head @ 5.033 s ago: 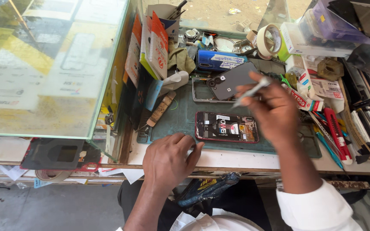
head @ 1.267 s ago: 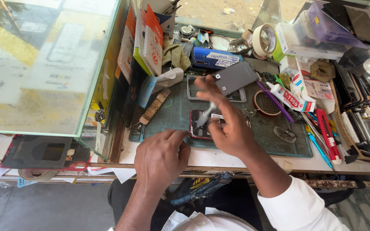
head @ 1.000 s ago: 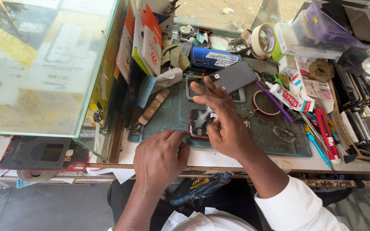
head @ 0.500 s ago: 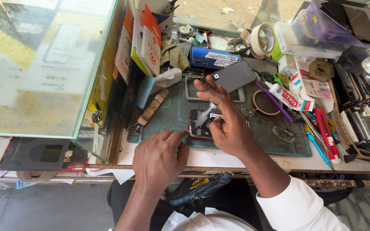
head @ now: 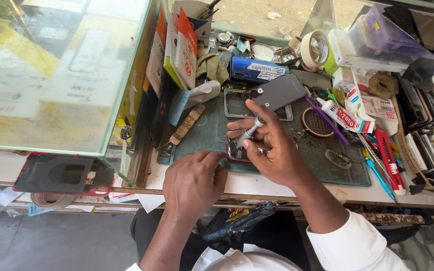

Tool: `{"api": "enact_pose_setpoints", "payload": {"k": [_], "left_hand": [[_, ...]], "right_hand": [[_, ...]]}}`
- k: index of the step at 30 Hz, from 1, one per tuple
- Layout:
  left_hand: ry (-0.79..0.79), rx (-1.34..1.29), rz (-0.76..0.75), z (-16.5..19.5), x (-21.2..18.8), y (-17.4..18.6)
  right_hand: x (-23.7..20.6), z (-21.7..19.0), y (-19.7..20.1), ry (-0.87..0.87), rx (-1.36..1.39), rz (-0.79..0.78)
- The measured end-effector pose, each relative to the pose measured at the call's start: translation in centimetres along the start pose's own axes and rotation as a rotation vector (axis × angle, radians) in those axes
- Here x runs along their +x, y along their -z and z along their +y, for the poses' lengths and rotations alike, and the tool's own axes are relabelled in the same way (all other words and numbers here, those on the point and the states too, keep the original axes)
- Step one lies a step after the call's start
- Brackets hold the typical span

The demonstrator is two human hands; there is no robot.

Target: The person disassembles a red smartphone, removes the back cover, and uses a screwdriver and tweezers to remove screws and small internal components. The person then places the back cover aside and continues to manipulate the phone's internal parts.

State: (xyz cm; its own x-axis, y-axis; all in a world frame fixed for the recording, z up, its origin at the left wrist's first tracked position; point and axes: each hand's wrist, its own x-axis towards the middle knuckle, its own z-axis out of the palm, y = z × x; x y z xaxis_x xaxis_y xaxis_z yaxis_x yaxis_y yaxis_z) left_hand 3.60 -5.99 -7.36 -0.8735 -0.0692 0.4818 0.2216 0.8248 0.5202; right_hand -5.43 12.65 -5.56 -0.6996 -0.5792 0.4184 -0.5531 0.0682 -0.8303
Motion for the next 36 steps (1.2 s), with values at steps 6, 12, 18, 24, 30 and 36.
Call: {"api": "enact_pose_setpoints", "payload": {"k": [6, 12, 18, 24, 30, 36], "left_hand": [[0.0, 0.003, -0.004, 0.1, -0.2, 0.1], [-0.013, -0.002, 0.029, 0.3, -0.2, 0.3], [0.027, -0.032, 0.006, 0.5, 0.0, 0.2], [0.016, 0.003, 0.007, 0.4, 0.1, 0.1], [0.045, -0.006, -0.02, 0.4, 0.1, 0.1], [0.034, 0.026, -0.021, 0.9, 0.1, 0.2]], "right_hand": [[-0.2, 0.1, 0.7, 0.074, 0.087, 0.078], [-1.3, 1.4, 4.1, -0.011, 0.164, 0.252], [-3.6, 2.4, 9.6, -0.099, 0.047, 0.308], [-4.7, 3.5, 12.5, -0.197, -0.287, 0.321], [-5.0, 4.6, 12.3, -0.215, -0.462, 0.325], [-4.7, 3.9, 12.7, -0.202, -0.431, 0.312]]}}
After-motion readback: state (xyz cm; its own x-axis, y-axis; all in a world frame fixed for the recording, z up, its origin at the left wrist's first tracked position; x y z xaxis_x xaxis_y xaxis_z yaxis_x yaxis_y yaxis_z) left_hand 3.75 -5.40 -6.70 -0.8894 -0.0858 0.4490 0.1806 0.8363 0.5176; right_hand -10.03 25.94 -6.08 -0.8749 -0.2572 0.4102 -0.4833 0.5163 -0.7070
